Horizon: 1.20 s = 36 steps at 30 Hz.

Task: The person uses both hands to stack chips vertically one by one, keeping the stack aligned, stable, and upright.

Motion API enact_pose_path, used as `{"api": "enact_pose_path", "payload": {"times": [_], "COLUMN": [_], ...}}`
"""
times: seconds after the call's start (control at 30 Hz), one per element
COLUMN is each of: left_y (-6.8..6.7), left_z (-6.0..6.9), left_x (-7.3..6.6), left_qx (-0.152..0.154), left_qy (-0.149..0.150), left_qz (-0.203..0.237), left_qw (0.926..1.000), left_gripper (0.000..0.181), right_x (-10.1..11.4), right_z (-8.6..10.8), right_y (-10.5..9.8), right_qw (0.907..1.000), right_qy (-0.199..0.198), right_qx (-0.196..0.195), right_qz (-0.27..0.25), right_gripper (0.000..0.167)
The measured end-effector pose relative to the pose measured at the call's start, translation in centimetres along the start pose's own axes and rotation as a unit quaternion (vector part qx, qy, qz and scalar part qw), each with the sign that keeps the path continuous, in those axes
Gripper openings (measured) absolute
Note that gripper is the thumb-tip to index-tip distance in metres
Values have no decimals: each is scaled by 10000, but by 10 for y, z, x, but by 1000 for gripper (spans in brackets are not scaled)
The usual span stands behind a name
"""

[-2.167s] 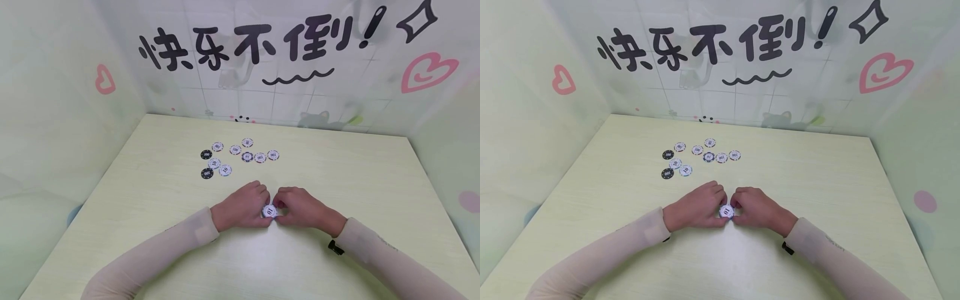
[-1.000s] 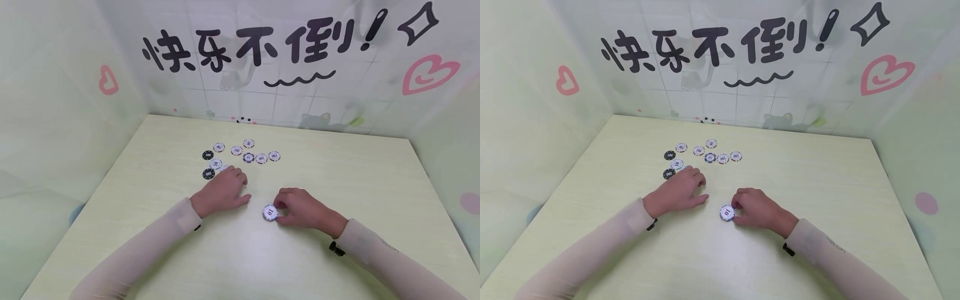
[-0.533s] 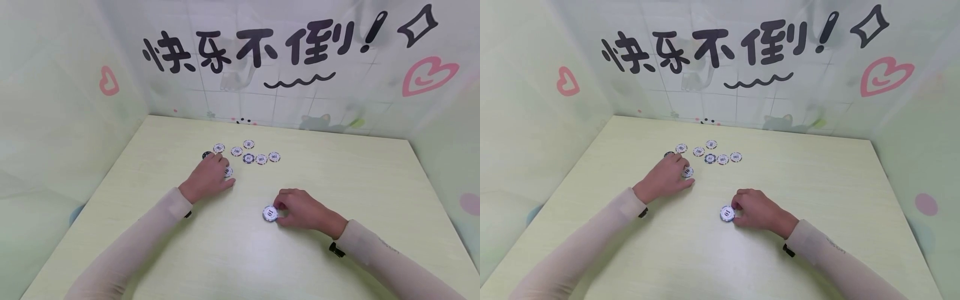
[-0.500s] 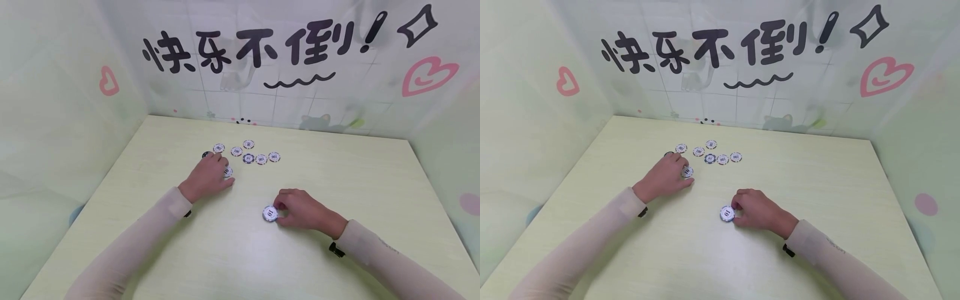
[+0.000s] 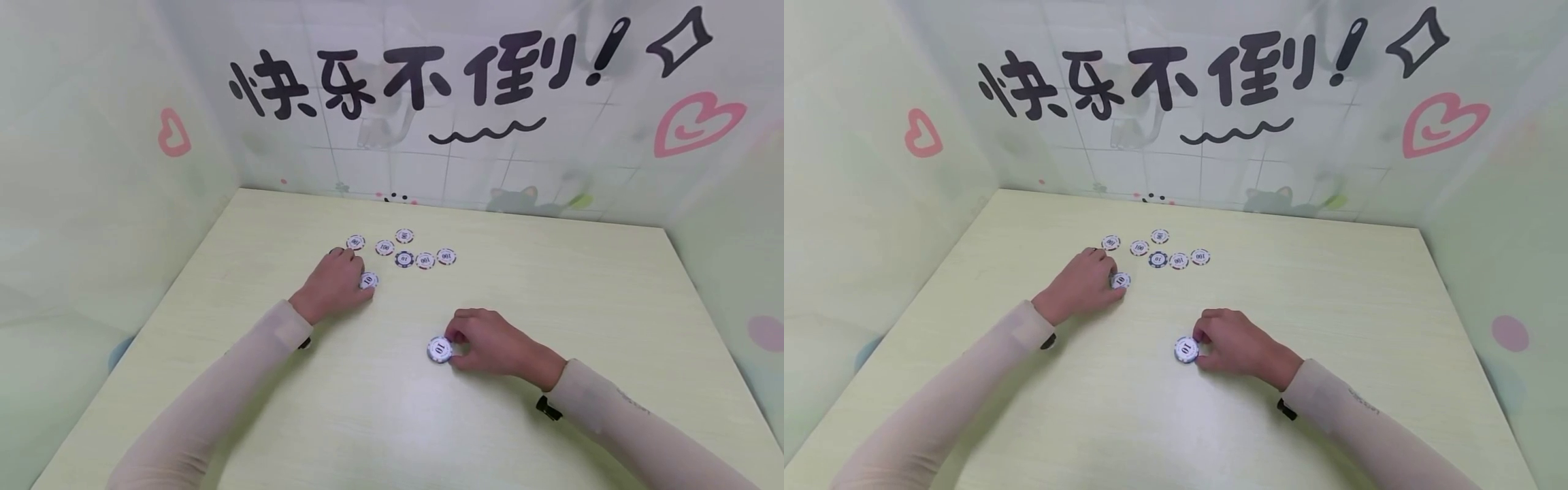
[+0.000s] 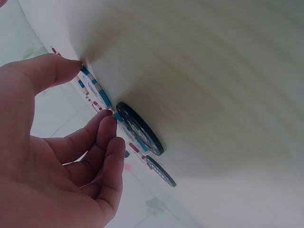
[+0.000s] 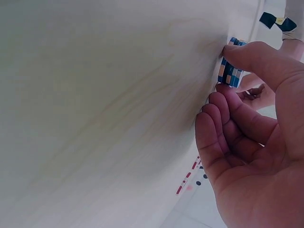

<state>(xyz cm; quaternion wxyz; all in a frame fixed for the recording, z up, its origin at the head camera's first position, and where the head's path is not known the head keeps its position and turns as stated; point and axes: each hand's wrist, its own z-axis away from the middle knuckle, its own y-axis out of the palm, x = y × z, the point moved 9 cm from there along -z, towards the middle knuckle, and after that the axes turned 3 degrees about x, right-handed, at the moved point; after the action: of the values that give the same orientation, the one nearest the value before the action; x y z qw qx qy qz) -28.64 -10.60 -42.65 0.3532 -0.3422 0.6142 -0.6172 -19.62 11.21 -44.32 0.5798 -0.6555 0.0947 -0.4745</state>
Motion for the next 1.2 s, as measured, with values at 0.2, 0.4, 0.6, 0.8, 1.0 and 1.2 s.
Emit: {"api": "enact_pose_path", "payload": {"times": [0.2, 0.4, 0.6, 0.8, 1.0, 1.2], "left_y": [0, 0, 1, 2, 3, 5], "left_z": [-2, -2, -2, -4, -6, -6], "left_x": [0, 0, -1, -2, -5, -15], "left_qx": [-16, -93, -100, -109, 48, 103], "left_qy": [39, 128, 161, 176, 163, 331], "left_qz": [-16, -46, -45, 66, 418, 553], "left_qw": [10000, 9999, 9998, 9998, 9990, 9979], "left_gripper": [39, 38, 38, 36, 34, 39], "right_x": [0, 0, 0, -1, -1, -1], "right_z": [0, 0, 0, 0, -1, 0], "right_y": [1, 1, 1, 2, 2, 2], "right_qw": [10000, 10000, 10000, 10000, 10000, 10000], "right_qy": [-27, -83, -53, 14, 39, 26], "right_qx": [-5, -47, -20, 21, 54, 45], "right_qz": [1, -18, 14, 51, 46, 54], "right_gripper": [20, 18, 21, 23, 23, 23]}}
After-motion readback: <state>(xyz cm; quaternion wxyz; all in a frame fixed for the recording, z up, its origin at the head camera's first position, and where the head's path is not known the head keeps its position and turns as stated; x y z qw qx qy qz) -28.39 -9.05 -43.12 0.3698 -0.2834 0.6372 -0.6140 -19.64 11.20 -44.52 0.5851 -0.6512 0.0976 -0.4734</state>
